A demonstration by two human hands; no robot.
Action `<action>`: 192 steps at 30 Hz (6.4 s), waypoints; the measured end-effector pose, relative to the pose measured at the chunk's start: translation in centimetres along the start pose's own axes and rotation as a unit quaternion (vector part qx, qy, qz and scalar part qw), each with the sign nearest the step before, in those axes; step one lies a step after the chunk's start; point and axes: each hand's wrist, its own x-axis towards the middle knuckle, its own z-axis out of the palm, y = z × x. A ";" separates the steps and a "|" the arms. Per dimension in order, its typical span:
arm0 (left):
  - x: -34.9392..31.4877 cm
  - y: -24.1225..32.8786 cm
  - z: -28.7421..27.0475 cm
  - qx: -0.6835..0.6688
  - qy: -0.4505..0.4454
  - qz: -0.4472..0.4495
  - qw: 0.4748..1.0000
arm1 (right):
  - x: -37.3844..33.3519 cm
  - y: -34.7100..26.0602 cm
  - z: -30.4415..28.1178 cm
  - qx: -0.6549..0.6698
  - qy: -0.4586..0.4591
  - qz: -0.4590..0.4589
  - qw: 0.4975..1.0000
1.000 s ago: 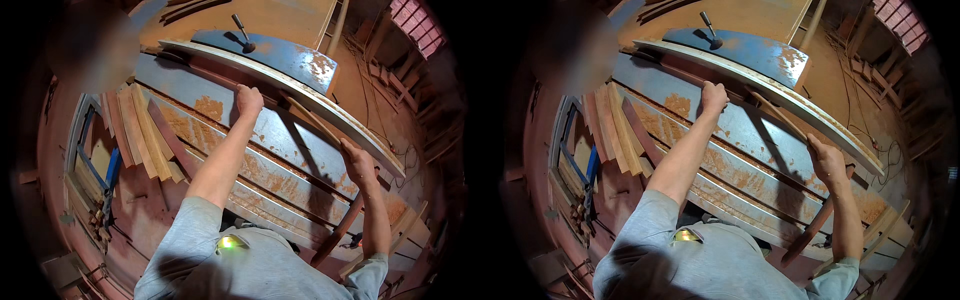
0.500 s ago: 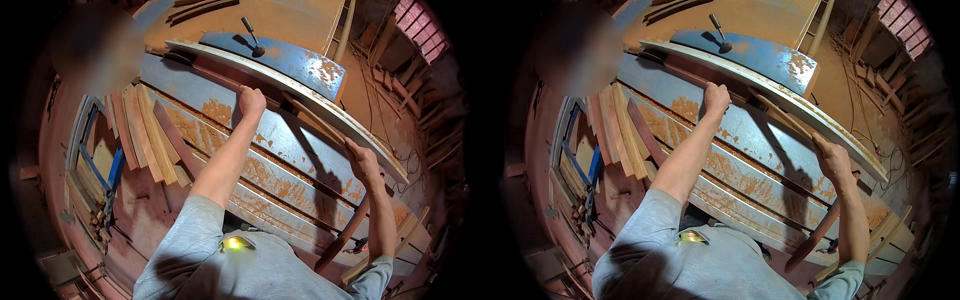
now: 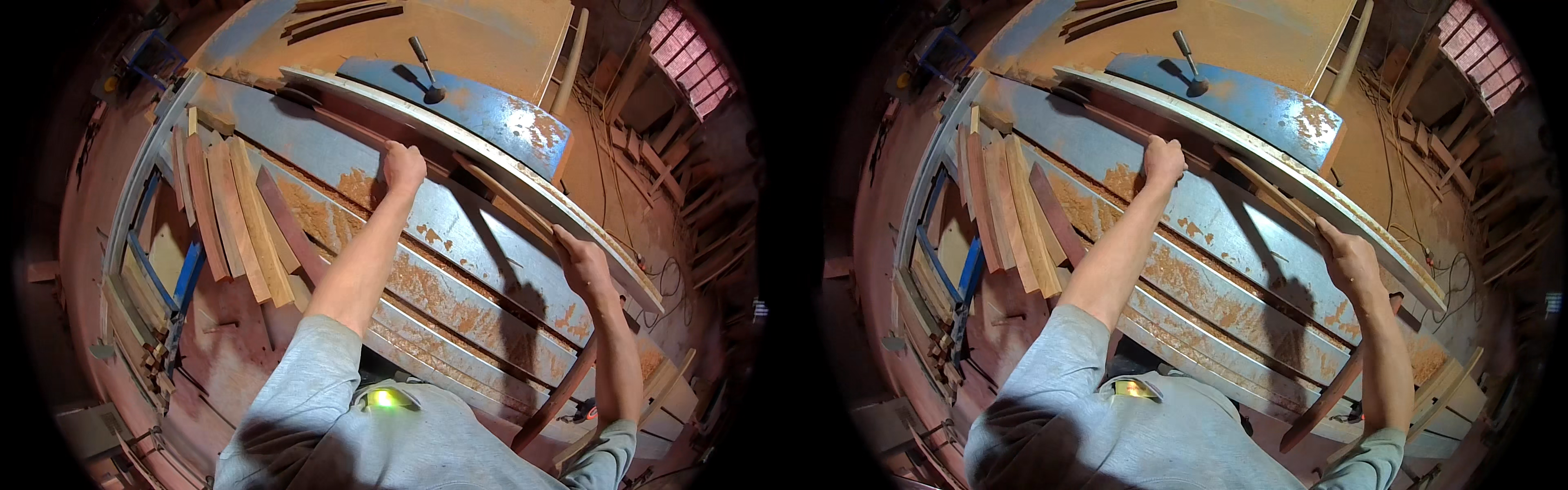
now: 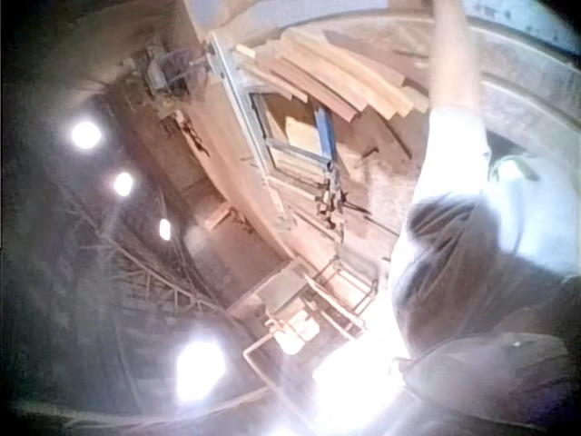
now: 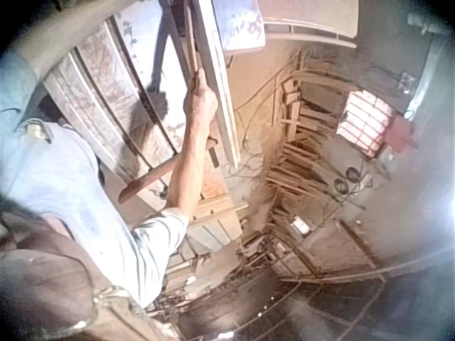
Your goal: The person picks up curved wood slats from a table and places them onto a blue metal rack, organizing them side-by-side.
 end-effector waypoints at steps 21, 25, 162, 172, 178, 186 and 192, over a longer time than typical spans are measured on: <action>3.0 0.6 -5.1 -0.063 0.015 -0.027 0.998 | 5.8 -5.3 1.1 -0.017 -0.031 -0.005 0.999; 3.1 -0.1 -4.0 -0.048 0.013 -0.020 0.999 | 6.9 -6.6 1.3 -0.017 -0.035 -0.008 0.999; 25.8 -7.9 -45.8 0.437 -0.087 0.198 0.873 | 26.1 -44.0 24.6 0.049 -0.058 0.062 0.995; 12.0 -9.3 -46.4 -0.065 -0.100 0.135 0.984 | 24.2 -41.4 23.0 0.340 0.061 0.050 0.937; -4.4 -10.9 -40.8 -0.150 -0.300 0.104 0.936 | 15.4 -44.7 15.4 0.563 0.051 0.068 0.822; -19.9 -17.3 -39.8 -0.407 -0.115 0.023 0.906 | 0.2 -48.3 20.9 0.665 -0.101 0.034 0.739; -25.2 -24.5 -51.3 -0.358 0.055 -0.047 0.931 | -4.6 -51.9 20.4 0.612 -0.201 0.022 0.764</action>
